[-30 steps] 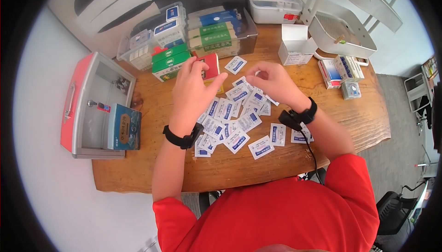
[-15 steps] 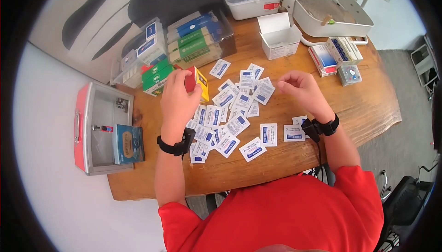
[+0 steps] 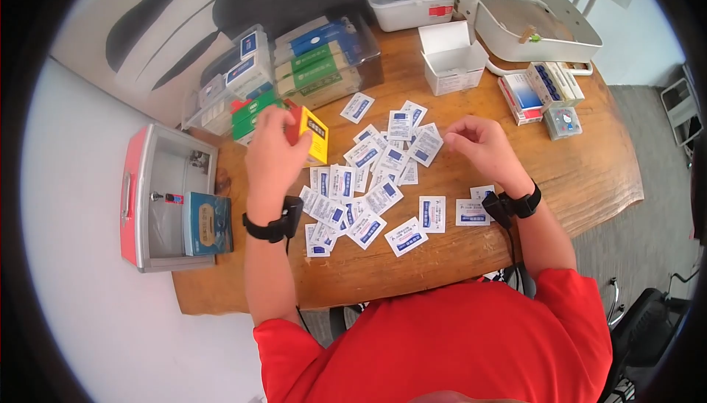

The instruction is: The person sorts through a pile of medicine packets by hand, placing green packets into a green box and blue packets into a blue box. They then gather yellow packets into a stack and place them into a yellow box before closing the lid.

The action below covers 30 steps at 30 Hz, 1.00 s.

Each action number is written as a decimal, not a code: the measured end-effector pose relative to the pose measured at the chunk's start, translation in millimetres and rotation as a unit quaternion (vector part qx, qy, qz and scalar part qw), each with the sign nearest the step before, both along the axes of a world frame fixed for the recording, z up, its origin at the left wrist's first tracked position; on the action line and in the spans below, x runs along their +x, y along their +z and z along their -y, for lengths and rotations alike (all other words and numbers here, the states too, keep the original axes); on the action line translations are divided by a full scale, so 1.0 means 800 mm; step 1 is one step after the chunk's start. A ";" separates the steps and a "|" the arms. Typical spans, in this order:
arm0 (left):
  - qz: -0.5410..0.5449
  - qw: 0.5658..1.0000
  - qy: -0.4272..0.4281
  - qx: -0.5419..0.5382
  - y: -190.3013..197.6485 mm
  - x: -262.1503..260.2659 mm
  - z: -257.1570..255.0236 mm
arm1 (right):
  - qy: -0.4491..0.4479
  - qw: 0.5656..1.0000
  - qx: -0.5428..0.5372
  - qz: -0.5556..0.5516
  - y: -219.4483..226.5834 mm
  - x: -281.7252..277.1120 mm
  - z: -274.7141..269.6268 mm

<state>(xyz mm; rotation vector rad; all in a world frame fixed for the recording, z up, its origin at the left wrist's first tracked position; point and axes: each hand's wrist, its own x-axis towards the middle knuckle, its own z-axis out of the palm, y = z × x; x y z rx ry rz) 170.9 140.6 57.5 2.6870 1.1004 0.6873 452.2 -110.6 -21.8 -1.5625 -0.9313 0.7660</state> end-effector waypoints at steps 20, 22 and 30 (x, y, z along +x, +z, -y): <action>-0.047 0.997 0.051 -0.036 -0.006 -0.188 -0.121 | 0.006 1.000 -0.014 -0.027 -0.012 -0.007 -0.009; -0.052 0.994 0.084 -0.038 -0.011 -0.186 -0.137 | 0.006 1.000 -0.017 -0.022 -0.014 -0.006 -0.009; -0.087 0.992 0.047 -0.080 -0.012 -0.183 -0.219 | 0.005 1.000 -0.013 -0.023 -0.015 -0.002 -0.007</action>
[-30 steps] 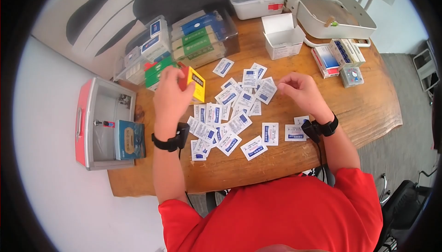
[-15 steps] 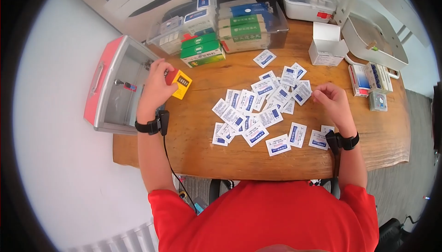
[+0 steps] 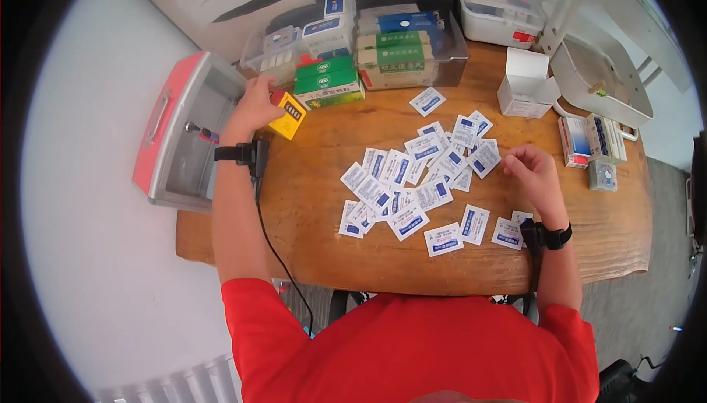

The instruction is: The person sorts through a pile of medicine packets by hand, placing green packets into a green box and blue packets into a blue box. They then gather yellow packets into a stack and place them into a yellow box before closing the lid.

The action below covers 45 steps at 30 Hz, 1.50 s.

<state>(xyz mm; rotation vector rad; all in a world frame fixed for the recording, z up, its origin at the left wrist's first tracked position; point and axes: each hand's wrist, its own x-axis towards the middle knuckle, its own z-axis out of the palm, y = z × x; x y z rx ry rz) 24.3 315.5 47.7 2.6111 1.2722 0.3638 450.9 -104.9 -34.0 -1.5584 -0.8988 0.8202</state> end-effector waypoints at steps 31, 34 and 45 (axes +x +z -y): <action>-0.067 0.990 0.081 0.097 -0.007 0.019 0.030 | 0.001 1.000 -0.016 0.011 -0.002 0.001 0.001; -0.012 0.991 0.041 0.124 -0.021 0.023 0.021 | 0.004 1.000 -0.015 0.003 -0.004 0.001 0.000; 0.042 0.990 0.043 0.124 -0.033 0.024 0.027 | 0.012 1.000 -0.018 0.011 -0.004 -0.004 -0.001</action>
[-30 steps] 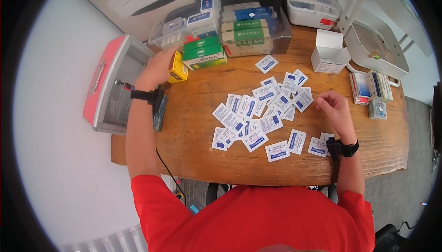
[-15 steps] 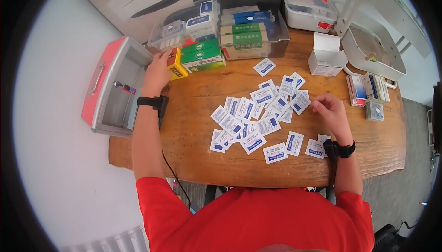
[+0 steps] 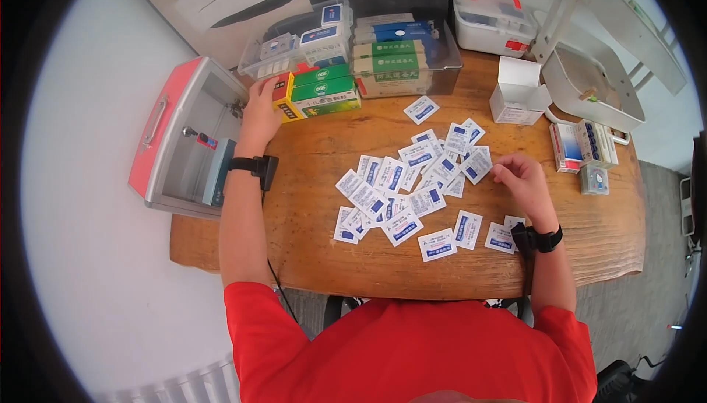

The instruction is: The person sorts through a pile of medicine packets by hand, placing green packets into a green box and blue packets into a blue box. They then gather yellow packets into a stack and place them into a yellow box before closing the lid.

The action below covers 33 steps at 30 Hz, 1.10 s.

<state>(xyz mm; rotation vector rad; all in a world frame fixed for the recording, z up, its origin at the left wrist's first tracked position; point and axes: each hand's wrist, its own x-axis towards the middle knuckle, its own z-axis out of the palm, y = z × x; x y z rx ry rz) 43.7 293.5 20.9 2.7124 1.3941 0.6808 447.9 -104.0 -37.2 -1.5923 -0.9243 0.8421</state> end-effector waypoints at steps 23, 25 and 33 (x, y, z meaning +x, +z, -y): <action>0.020 0.942 -0.101 -0.318 -0.022 -0.002 0.335 | -0.022 0.875 -0.270 0.401 0.045 -0.035 0.161; 0.004 0.941 -0.116 -0.317 -0.018 0.013 0.342 | -0.016 0.871 -0.296 0.391 0.049 -0.052 0.154; -0.094 0.933 -0.198 -0.285 -0.008 0.063 0.357 | 0.062 0.880 -0.220 0.416 0.047 -0.066 0.118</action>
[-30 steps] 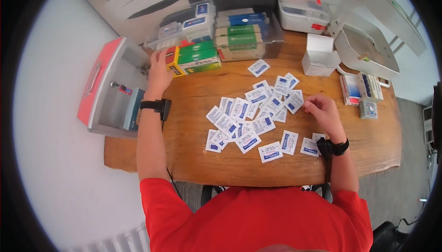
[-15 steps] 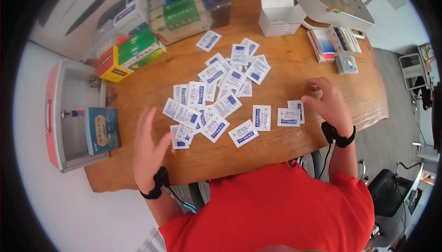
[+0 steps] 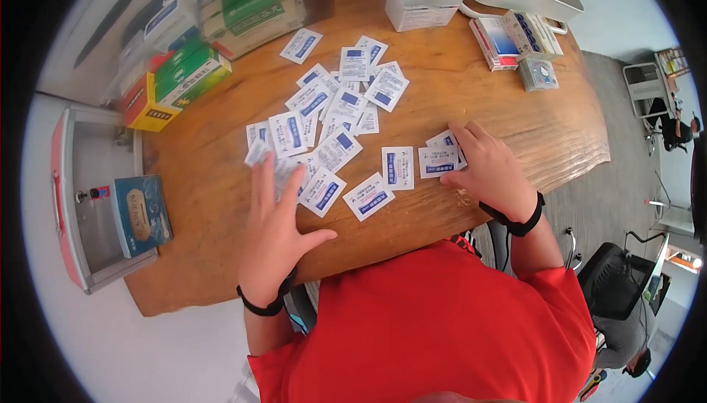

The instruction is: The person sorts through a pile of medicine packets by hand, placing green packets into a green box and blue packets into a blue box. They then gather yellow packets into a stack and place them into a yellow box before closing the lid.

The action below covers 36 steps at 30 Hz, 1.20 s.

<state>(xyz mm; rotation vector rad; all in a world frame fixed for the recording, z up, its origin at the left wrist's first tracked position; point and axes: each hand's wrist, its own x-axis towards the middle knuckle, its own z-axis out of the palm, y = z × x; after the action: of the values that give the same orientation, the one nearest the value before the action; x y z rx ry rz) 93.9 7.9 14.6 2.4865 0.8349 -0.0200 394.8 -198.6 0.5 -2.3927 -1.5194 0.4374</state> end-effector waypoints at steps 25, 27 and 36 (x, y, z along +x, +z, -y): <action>0.152 0.963 0.127 -0.180 -0.064 0.021 -0.224 | -0.144 0.835 0.191 -0.496 -0.042 0.076 -0.151; 0.168 0.961 0.124 -0.181 -0.077 0.014 -0.227 | -0.182 0.847 0.225 -0.446 -0.052 0.089 -0.143; 0.041 0.963 0.083 -0.252 -0.016 0.015 -0.186 | -0.164 0.956 0.205 -0.128 -0.051 0.100 -0.143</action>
<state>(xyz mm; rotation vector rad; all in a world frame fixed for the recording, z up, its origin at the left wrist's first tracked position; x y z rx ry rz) 106.2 156.5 1.4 1.9250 0.8732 -0.0627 474.7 -84.5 -40.3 -2.1057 -0.9653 0.3065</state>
